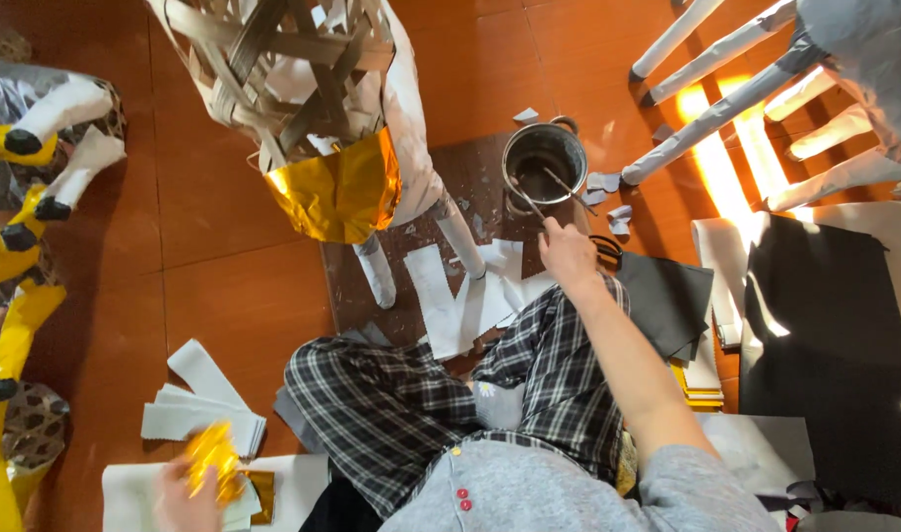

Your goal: Applying paper strips and gold foil to a sculpture frame to create a paper-mache figure

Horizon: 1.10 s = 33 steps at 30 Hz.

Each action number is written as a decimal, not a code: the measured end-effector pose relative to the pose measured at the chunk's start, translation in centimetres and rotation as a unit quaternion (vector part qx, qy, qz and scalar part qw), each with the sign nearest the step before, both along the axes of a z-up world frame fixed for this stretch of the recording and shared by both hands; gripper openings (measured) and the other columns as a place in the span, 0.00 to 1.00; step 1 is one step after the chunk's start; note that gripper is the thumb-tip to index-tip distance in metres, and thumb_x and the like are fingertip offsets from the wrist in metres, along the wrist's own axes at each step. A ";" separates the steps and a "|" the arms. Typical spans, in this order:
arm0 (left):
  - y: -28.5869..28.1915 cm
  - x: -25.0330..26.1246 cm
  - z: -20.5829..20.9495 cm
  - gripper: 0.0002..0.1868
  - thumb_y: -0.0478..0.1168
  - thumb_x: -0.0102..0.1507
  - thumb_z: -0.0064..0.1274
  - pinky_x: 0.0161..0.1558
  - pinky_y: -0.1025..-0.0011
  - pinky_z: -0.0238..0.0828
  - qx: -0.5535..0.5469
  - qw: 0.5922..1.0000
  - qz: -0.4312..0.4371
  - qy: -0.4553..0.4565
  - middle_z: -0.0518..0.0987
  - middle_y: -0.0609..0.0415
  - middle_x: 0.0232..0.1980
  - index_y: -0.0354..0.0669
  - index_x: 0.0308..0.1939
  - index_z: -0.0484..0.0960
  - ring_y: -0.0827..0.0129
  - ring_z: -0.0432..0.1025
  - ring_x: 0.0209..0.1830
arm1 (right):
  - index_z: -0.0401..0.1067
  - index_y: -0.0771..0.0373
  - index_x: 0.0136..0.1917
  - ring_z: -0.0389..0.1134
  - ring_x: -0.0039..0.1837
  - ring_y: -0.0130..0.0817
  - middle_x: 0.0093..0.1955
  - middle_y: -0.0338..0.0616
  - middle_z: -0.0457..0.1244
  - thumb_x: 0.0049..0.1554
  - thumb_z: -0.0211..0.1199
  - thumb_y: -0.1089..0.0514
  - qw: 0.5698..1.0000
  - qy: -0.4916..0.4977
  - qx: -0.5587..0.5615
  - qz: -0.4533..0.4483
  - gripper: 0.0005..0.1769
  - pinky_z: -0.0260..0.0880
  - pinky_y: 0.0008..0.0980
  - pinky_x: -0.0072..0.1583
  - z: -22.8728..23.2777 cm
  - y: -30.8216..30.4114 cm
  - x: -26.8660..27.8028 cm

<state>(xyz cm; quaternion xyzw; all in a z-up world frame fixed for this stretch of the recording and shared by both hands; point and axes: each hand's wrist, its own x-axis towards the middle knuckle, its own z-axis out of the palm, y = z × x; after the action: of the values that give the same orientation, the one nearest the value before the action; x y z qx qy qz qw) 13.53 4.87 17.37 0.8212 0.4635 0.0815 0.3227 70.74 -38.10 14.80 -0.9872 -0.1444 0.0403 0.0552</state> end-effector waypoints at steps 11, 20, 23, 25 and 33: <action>-11.7 21.9 12.5 0.25 0.22 0.58 0.41 0.62 0.72 0.67 -0.304 0.916 0.014 -0.262 0.77 0.43 0.60 0.30 0.60 0.73 0.64 0.71 0.60 | 0.64 0.60 0.57 0.61 0.32 0.30 0.36 0.44 0.59 0.66 0.45 0.55 0.717 0.376 0.529 -0.254 0.11 0.50 0.25 0.27 -1.9 2.9 -2.2; -12.8 30.7 14.0 0.09 0.37 0.60 0.61 0.52 0.70 0.69 -0.107 0.882 -0.019 -0.458 0.79 0.44 0.43 0.32 0.38 0.84 0.68 0.70 0.44 | 0.65 0.45 0.55 0.46 0.21 0.19 0.27 0.37 0.54 0.64 0.41 0.52 0.660 0.235 0.674 -0.233 0.12 0.44 0.13 0.22 -1.9 4.1 -5.5; -12.1 30.7 8.1 0.10 0.37 0.63 0.57 0.33 0.74 0.76 -0.317 0.828 0.060 -0.459 0.82 0.48 0.33 0.32 0.45 0.84 0.73 0.73 0.30 | 0.61 0.53 0.59 0.50 0.23 0.21 0.29 0.39 0.54 0.68 0.42 0.55 0.674 0.219 0.694 -0.127 0.09 0.46 0.15 0.26 4.7 3.0 -10.2; -12.7 30.7 9.3 0.14 0.34 0.64 0.53 0.40 0.66 0.76 -0.345 0.817 0.053 -0.459 0.80 0.42 0.42 0.32 0.53 0.78 0.66 0.75 0.39 | 0.62 0.54 0.56 0.50 0.22 0.23 0.29 0.41 0.55 0.67 0.43 0.58 0.681 0.226 0.691 -0.085 0.08 0.46 0.17 0.25 6.3 2.4 -12.8; -14.9 30.1 12.8 0.24 0.32 0.67 0.46 0.53 0.55 0.74 -0.413 0.790 -0.008 -0.453 0.76 0.32 0.54 0.33 0.68 0.64 0.52 0.75 0.52 | 0.77 0.63 0.54 0.61 0.25 0.26 0.30 0.49 0.67 0.55 0.58 0.68 0.797 0.252 0.537 0.114 0.15 0.61 0.23 0.29 10.1 3.5 -19.6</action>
<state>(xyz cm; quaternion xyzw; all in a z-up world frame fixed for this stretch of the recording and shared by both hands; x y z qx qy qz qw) 43.64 -10.06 30.14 0.4823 0.2470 0.2427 0.8047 51.18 -34.57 24.91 -0.7308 -0.2350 0.2093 0.6057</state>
